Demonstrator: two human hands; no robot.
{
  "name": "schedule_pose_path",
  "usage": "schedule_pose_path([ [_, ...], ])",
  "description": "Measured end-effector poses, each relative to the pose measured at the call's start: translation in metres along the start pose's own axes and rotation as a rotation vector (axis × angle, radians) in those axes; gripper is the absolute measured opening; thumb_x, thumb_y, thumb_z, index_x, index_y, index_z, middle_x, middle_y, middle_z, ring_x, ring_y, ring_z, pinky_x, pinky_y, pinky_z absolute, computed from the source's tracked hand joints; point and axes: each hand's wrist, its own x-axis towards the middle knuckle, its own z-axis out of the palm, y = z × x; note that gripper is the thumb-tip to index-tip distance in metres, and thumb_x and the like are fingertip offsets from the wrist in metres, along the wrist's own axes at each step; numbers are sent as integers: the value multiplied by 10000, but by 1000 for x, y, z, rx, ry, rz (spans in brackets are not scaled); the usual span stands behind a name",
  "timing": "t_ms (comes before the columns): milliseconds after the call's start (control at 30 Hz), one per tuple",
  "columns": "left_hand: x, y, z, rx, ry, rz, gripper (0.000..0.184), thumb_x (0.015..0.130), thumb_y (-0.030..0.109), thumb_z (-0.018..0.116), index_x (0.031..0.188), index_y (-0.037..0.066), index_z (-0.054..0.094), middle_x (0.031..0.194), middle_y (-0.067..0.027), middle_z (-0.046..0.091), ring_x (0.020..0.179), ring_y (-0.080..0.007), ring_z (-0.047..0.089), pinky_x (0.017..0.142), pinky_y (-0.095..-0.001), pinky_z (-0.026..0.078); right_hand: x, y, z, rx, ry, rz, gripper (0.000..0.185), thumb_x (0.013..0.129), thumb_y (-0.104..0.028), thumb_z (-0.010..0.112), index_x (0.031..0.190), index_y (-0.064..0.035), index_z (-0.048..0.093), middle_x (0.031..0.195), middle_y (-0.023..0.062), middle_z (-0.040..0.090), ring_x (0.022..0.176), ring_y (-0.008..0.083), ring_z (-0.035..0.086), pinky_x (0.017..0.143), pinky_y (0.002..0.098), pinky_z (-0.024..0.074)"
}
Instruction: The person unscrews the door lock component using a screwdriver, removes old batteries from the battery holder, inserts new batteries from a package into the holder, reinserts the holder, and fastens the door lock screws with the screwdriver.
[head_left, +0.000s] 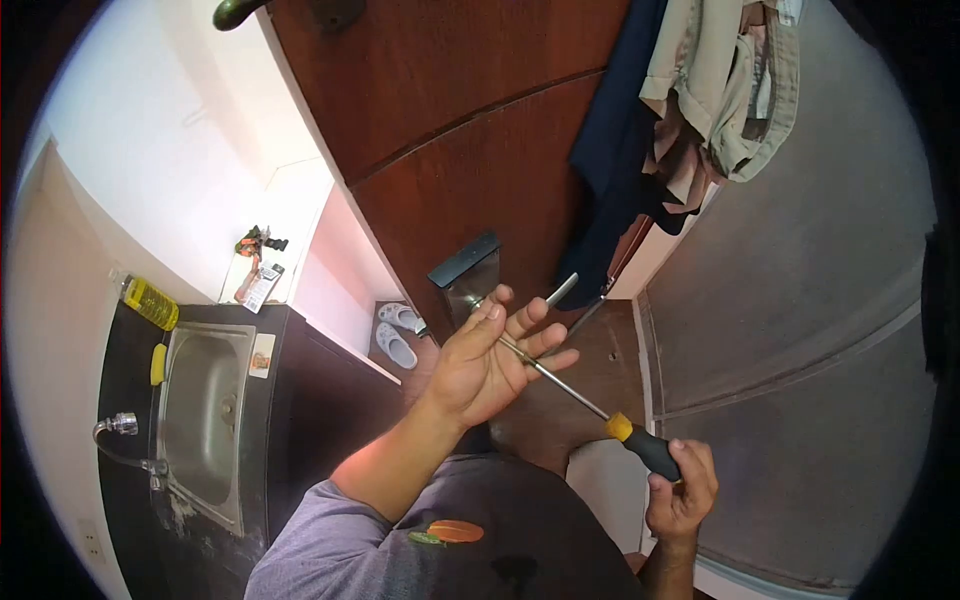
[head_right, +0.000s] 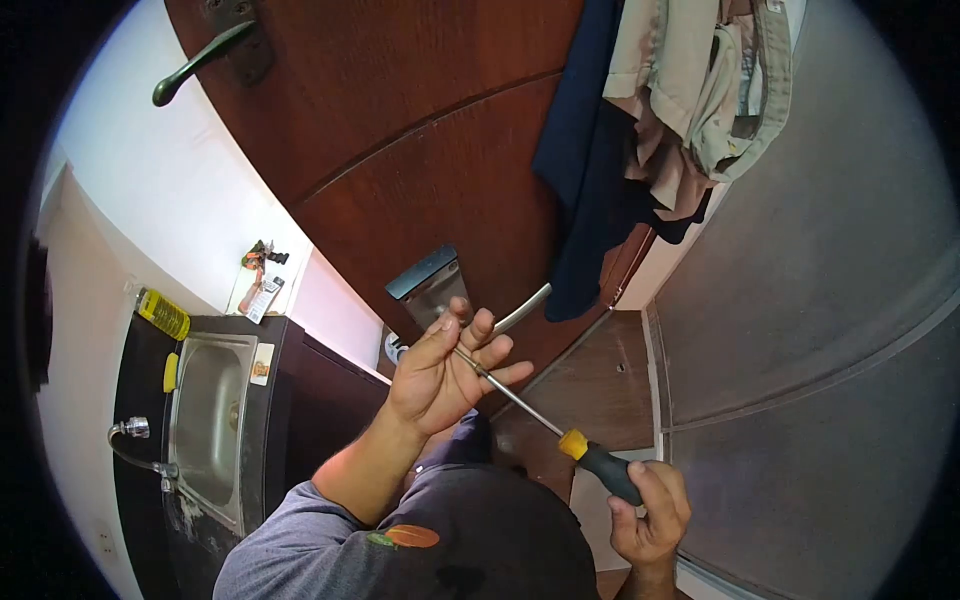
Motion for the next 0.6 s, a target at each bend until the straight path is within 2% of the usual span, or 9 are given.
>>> schedule_pose_path([
  [100,-5,-1,3,21,55,-5,247,1046,232,375,1219,162,536,1232,-76,626,1192,-305,583,1055,-643,367,-9,4,3,-65,-25,-98,403,871,-227,695,1170,21,585,910,178,602,732,299,576,647,376,467],
  [300,-3,3,15,20,-13,-5,225,1045,250,386,1203,137,499,989,-34,663,1079,-250,647,1036,-618,410,-8,-10,20,-43,-50,-168,451,874,-235,700,1223,2,542,909,186,600,730,309,587,637,405,480],
  [367,1,10,12,9,-23,9,231,1045,252,385,1204,127,497,986,-35,664,1076,-251,648,1036,-619,410,1,-15,25,-43,-54,-175,445,874,-238,699,1217,0,545,916,184,601,722,309,587,631,412,482],
  [433,3,17,7,-39,-50,32,247,1047,251,380,1206,101,494,984,-34,669,1077,-262,648,1039,-613,409,13,-22,30,-83,-74,-258,456,838,-190,718,1233,-40,545,880,135,569,688,278,588,604,397,483],
  [600,4,20,4,-54,-75,17,231,1047,209,376,1212,97,493,991,-31,678,1074,-266,654,1053,-583,409,17,-35,31,-115,-115,-354,427,818,-174,734,1194,-53,572,857,120,548,678,275,581,621,391,486],
])
